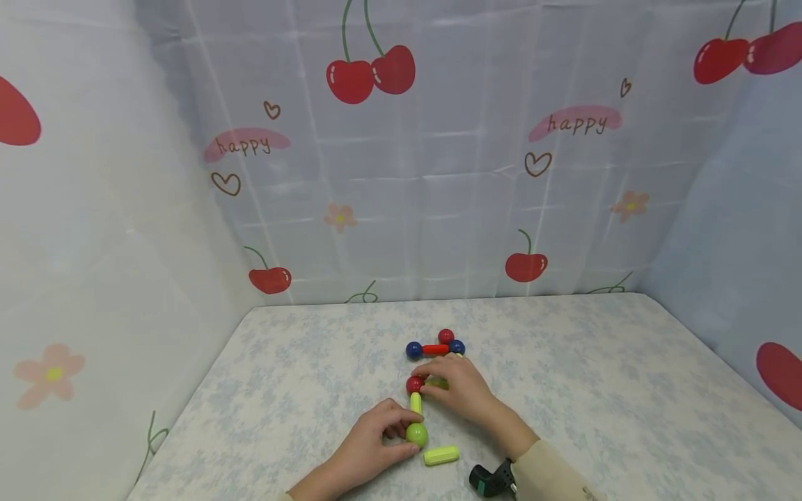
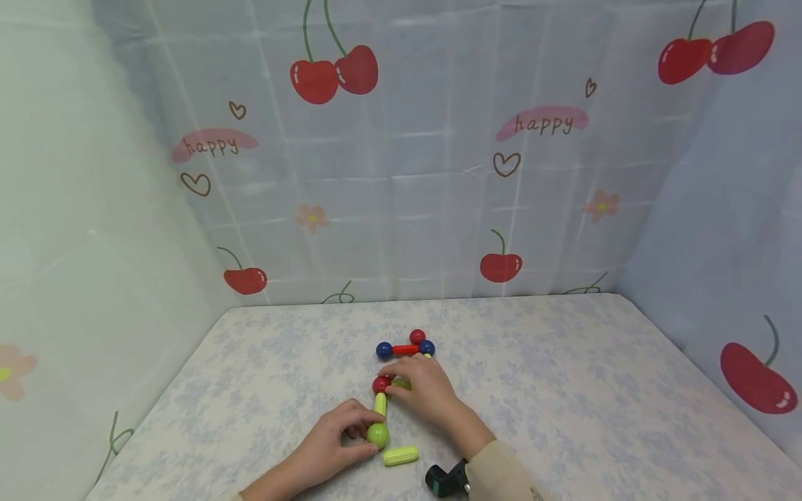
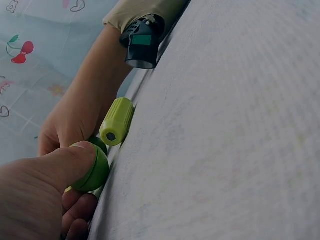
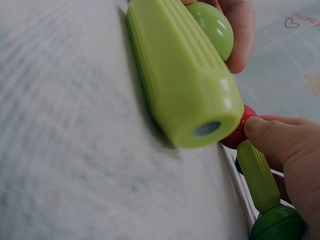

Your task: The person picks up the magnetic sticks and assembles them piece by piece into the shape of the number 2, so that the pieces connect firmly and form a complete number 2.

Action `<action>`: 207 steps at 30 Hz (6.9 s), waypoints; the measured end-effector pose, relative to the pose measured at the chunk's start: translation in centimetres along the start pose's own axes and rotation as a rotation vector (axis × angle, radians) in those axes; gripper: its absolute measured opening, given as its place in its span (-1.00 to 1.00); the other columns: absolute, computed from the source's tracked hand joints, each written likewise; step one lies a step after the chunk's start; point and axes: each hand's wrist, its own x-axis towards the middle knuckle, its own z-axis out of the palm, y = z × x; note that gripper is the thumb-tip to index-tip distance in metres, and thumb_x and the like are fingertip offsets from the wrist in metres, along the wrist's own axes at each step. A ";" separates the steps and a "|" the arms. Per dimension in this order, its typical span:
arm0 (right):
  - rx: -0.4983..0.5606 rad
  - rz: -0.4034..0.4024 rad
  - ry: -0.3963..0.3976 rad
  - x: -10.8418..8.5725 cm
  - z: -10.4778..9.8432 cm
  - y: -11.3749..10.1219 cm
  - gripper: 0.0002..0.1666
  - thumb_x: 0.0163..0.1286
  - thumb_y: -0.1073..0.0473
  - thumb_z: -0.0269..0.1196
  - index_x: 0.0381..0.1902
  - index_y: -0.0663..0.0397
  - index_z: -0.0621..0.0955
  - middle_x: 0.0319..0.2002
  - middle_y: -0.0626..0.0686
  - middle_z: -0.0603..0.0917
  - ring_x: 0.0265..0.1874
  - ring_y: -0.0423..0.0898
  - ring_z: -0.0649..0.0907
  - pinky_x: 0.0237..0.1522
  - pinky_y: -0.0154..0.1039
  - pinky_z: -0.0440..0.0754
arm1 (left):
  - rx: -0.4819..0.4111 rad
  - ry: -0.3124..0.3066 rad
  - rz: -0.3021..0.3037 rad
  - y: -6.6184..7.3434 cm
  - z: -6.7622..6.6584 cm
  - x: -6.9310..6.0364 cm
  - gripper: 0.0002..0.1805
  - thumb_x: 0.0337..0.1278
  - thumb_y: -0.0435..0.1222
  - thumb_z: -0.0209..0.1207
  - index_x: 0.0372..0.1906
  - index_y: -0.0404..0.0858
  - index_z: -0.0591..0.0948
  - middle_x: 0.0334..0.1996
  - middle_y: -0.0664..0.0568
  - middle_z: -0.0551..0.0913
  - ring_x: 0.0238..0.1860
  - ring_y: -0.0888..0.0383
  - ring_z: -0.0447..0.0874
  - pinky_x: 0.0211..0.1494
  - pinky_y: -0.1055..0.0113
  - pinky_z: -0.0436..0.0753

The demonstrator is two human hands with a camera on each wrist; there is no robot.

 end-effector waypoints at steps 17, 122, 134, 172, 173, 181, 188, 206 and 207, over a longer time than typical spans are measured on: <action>0.003 0.018 0.088 -0.1 -2.1 -0.5 -0.70 0.25 0.12 0.44 -0.04 -0.18 0.73 -0.14 -0.19 0.76 -0.14 -0.17 0.57 -0.08 -0.13 0.56 | 0.031 -0.022 -0.019 0.3 0.0 0.8 -0.65 0.14 -0.09 0.39 0.05 0.03 0.68 -0.19 0.22 0.62 -0.25 0.41 0.58 -0.21 0.49 0.58; 0.614 0.158 -0.193 -6.1 -2.4 1.6 -0.78 0.29 0.12 0.41 -0.21 0.01 0.58 -0.44 -0.08 0.55 -0.53 -0.37 0.45 -0.52 -0.42 0.47 | 0.080 -0.006 -0.018 -0.7 -0.5 2.4 -0.63 0.11 -0.02 0.40 0.03 0.07 0.68 -0.22 0.24 0.65 -0.43 0.43 0.51 -0.34 0.48 0.53; 0.629 0.135 -0.189 -6.2 -2.5 1.7 -0.78 0.30 0.12 0.40 -0.19 0.02 0.59 -0.45 -0.06 0.54 -0.54 -0.37 0.44 -0.52 -0.42 0.46 | 0.070 -0.017 -0.019 -0.7 -0.5 2.3 -0.63 0.13 -0.03 0.39 0.04 0.05 0.68 -0.20 0.25 0.66 -0.43 0.43 0.51 -0.37 0.49 0.53; 0.497 0.395 -0.025 -3.9 -4.3 1.0 -0.86 0.41 0.15 0.30 -0.13 0.01 0.59 -0.27 -0.01 0.61 -0.43 -0.18 0.51 -0.43 -0.36 0.50 | 0.086 -0.032 -0.049 -0.7 -0.5 2.5 -0.64 0.14 -0.02 0.38 0.05 0.10 0.66 -0.20 0.32 0.63 -0.45 0.42 0.51 -0.35 0.48 0.53; 0.477 0.416 -0.008 -3.5 -4.5 1.1 -0.86 0.40 0.17 0.31 -0.12 0.00 0.59 -0.26 0.00 0.61 -0.42 -0.16 0.51 -0.42 -0.36 0.51 | 0.084 -0.033 -0.050 -0.7 -0.5 2.6 -0.64 0.14 -0.02 0.38 0.05 0.10 0.66 -0.19 0.32 0.63 -0.45 0.42 0.51 -0.35 0.48 0.54; 0.270 0.455 0.091 0.2 -3.9 3.0 -0.72 0.38 0.16 0.32 0.02 0.04 0.59 -0.09 0.07 0.60 -0.24 -0.10 0.55 -0.25 -0.28 0.55 | 0.076 -0.034 -0.057 -0.8 -0.5 2.5 -0.65 0.14 -0.01 0.38 0.04 0.12 0.66 -0.20 0.31 0.62 -0.44 0.42 0.51 -0.36 0.47 0.53; 0.194 0.467 0.075 3.3 -2.6 4.3 -0.52 0.39 0.06 0.31 0.22 0.00 0.52 0.13 0.17 0.55 0.04 0.09 0.58 0.08 0.04 0.59 | 0.080 -0.032 -0.047 -0.9 -0.6 2.4 -0.64 0.14 0.01 0.38 0.05 0.12 0.66 -0.18 0.31 0.63 -0.45 0.41 0.51 -0.37 0.46 0.53; 0.410 0.603 -0.062 6.3 -1.0 6.4 -0.40 0.48 0.05 0.20 0.42 -0.01 0.41 0.32 0.22 0.51 0.30 0.17 0.47 0.35 0.15 0.42 | 0.075 -0.031 -0.037 -0.8 -0.6 2.4 -0.64 0.15 -0.01 0.37 0.06 0.11 0.66 -0.16 0.31 0.63 -0.45 0.42 0.52 -0.35 0.47 0.54; 0.416 0.613 -0.061 6.3 -0.9 6.4 -0.41 0.48 0.05 0.20 0.42 -0.03 0.42 0.33 0.22 0.50 0.31 0.17 0.47 0.36 0.15 0.40 | 0.076 -0.031 -0.035 -0.8 -0.6 2.4 -0.64 0.15 -0.01 0.37 0.06 0.11 0.66 -0.16 0.31 0.63 -0.45 0.43 0.52 -0.35 0.47 0.54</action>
